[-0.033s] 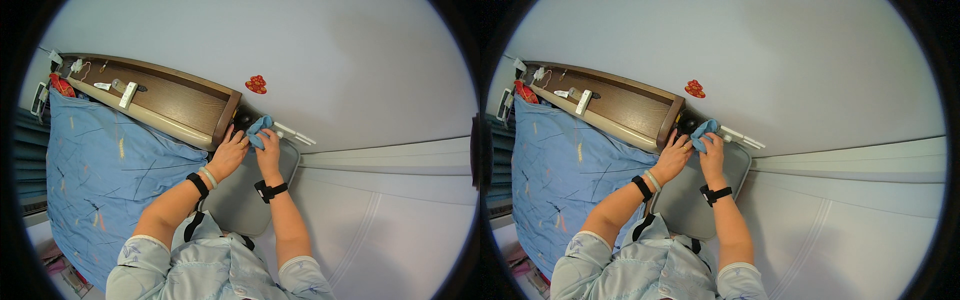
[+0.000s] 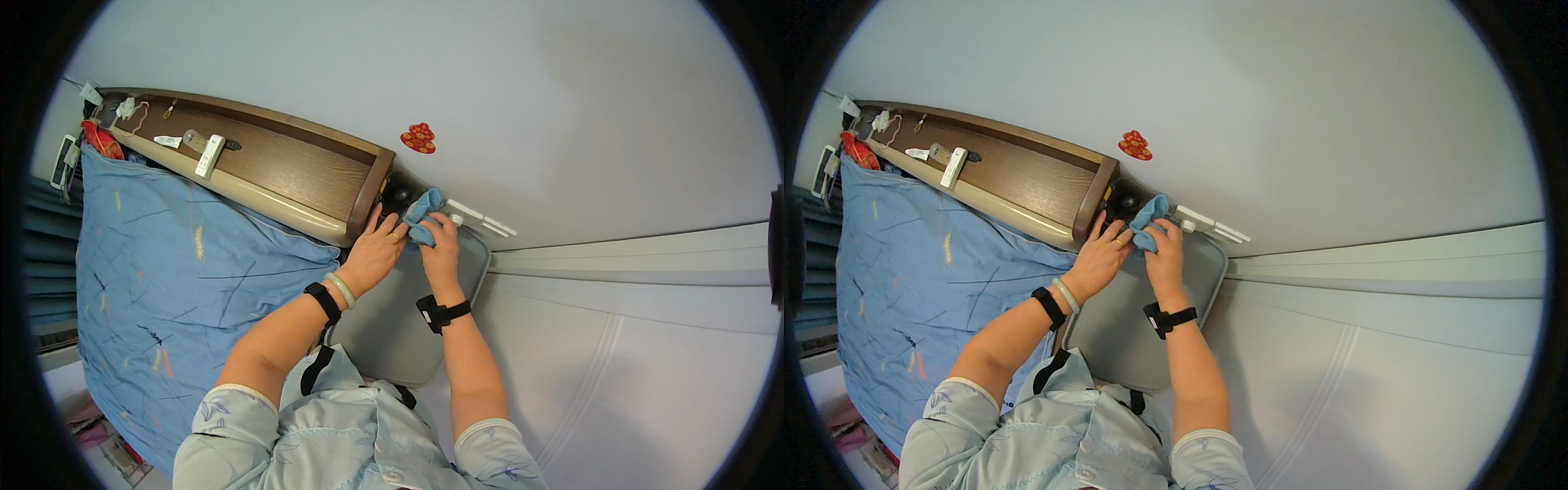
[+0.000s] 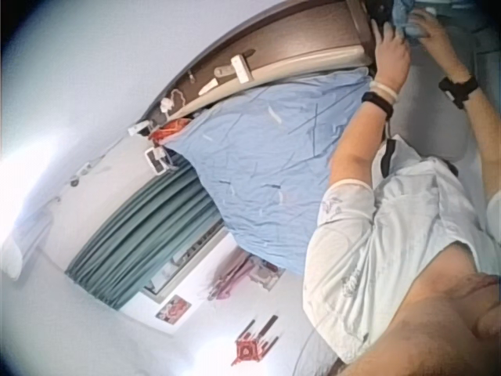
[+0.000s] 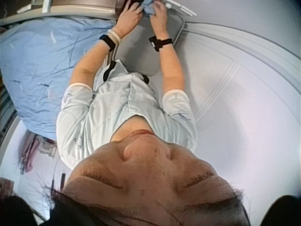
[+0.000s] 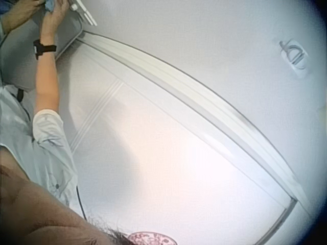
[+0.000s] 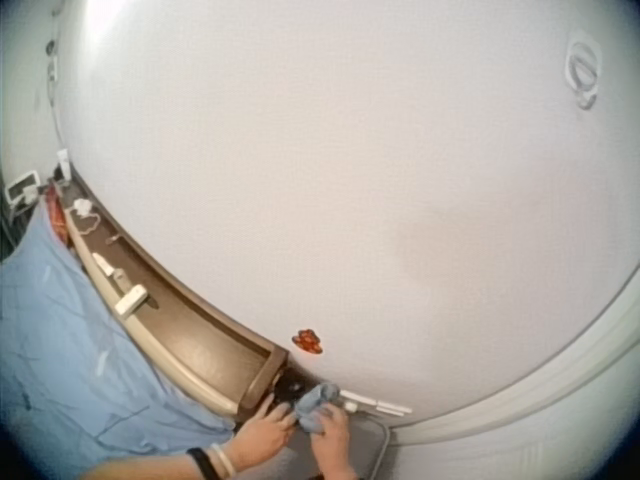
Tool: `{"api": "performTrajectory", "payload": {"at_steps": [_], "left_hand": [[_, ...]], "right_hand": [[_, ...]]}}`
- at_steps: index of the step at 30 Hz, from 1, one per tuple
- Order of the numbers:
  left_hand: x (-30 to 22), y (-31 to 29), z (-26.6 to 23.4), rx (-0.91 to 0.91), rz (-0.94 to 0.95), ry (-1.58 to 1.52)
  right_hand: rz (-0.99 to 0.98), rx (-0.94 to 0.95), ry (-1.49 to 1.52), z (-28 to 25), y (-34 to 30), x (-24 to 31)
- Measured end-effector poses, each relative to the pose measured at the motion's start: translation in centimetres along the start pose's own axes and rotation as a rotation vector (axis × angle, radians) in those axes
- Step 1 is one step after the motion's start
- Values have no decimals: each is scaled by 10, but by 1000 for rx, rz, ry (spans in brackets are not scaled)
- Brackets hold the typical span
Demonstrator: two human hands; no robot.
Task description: The person wipes a door frame, a light switch, and a small grey table with a cloth before organizing small items on a headboard shelf.
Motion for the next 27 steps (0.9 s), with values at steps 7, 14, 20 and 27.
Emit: {"api": "performTrajectory", "payload": {"at_steps": [7,14,20,27], "left_hand": [[1,3,-4,-4,-33,6],[1,10,-7,-55,-58,17],[4,13,0,-4,-73,16],[4,14,-6,-62,-60,-4]], "right_hand": [[142,-105,-62,-20,-15,-15],[-18,-28,-104,-1,15,36],[-64,128,-205,25,15,23],[-41,14,-33,21,4,14]]}}
Point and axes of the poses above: each hand's wrist, its own y-axis towards the middle knuckle, its own z-axis out of the palm, x = y × z, the point moved 9 cm from there along y, towards the middle knuckle, and after that the axes turned 7 degrees about -x, right-handed, at the moved point
